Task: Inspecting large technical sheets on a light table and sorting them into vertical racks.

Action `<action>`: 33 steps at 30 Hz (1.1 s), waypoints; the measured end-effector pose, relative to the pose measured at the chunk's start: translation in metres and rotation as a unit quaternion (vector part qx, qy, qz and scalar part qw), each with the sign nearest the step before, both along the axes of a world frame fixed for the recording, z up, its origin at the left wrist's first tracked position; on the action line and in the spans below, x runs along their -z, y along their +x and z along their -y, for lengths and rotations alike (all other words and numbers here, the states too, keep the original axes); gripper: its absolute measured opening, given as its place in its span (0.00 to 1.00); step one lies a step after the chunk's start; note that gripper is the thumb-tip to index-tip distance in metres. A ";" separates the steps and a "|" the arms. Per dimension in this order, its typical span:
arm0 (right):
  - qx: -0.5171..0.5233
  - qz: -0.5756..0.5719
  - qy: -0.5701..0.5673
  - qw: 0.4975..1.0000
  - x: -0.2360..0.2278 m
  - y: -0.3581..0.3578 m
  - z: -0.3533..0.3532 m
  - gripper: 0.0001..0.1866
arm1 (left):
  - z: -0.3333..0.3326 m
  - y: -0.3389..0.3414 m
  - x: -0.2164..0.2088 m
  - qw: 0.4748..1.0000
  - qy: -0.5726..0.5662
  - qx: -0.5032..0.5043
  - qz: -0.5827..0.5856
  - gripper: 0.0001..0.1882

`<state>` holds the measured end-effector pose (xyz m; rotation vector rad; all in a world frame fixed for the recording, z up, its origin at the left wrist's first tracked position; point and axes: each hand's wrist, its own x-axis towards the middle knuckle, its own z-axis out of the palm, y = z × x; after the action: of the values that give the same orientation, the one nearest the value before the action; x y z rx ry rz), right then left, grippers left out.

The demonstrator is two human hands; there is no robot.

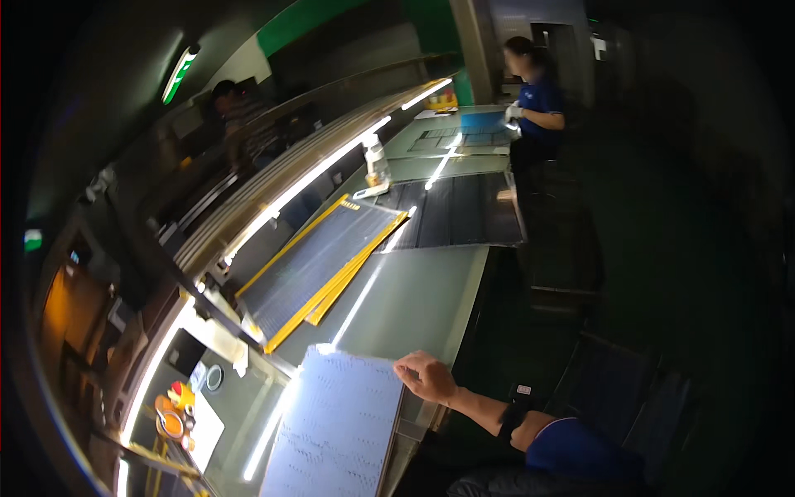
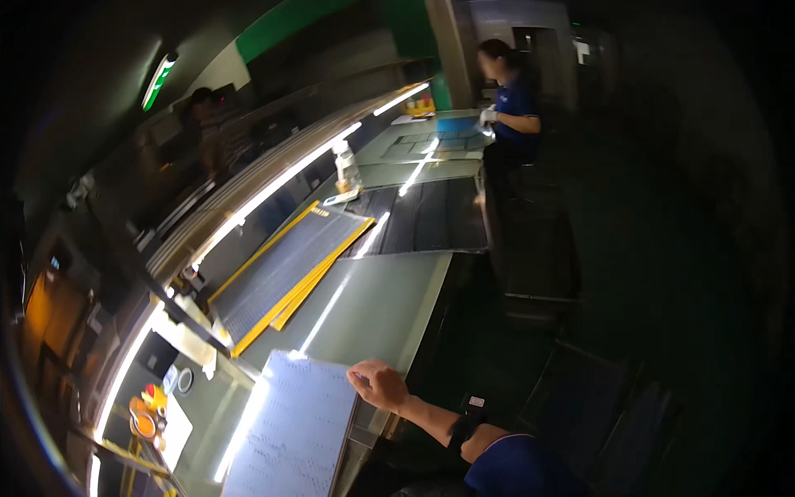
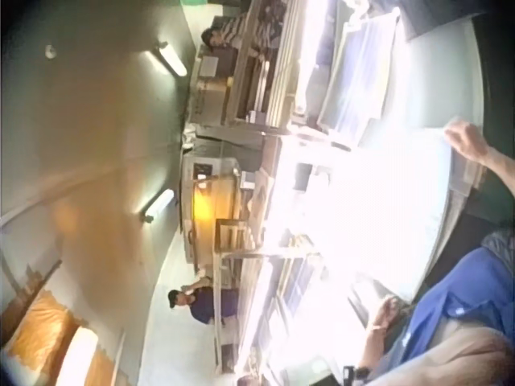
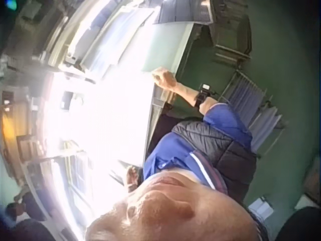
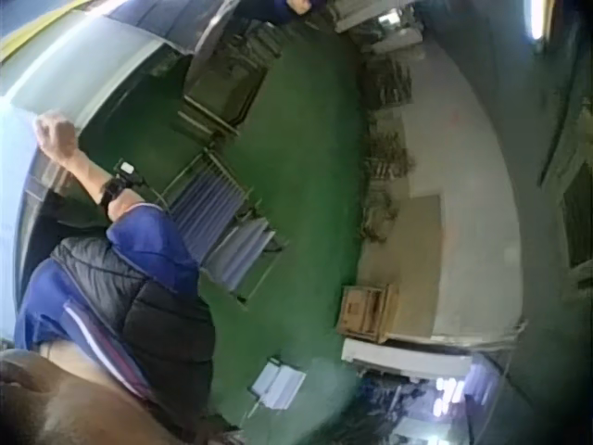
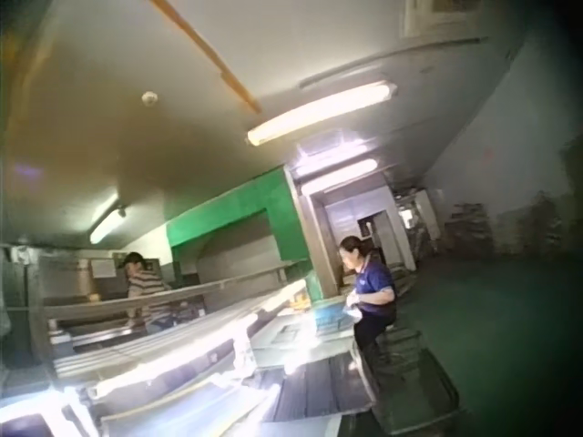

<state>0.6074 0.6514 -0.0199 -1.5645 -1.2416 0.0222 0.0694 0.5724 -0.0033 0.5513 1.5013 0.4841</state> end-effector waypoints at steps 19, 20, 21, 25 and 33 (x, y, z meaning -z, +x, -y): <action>0.003 -0.112 0.052 0.992 -0.003 0.002 0.045 0.07 | 0.015 0.088 0.005 0.499 0.661 0.367 -0.425 0.16; 0.007 -0.120 0.048 0.992 -0.003 0.002 0.047 0.07 | 0.018 0.083 0.008 0.497 0.671 0.364 -0.412 0.15; 0.010 -0.129 0.044 0.991 -0.003 0.003 0.048 0.07 | 0.017 0.079 0.008 0.496 0.681 0.360 -0.400 0.13; 0.007 -0.130 0.054 0.990 -0.007 0.006 0.047 0.07 | -0.006 0.057 -0.023 0.433 0.750 0.379 -0.325 0.07; 0.093 -0.047 0.160 0.982 -0.029 0.014 0.045 0.09 | -0.095 0.078 -0.177 0.578 0.761 -0.189 -0.226 0.06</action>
<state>0.6218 0.6064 0.0092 -1.3744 -0.9683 -0.2123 0.1475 0.6671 0.1741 1.7936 1.3103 2.1933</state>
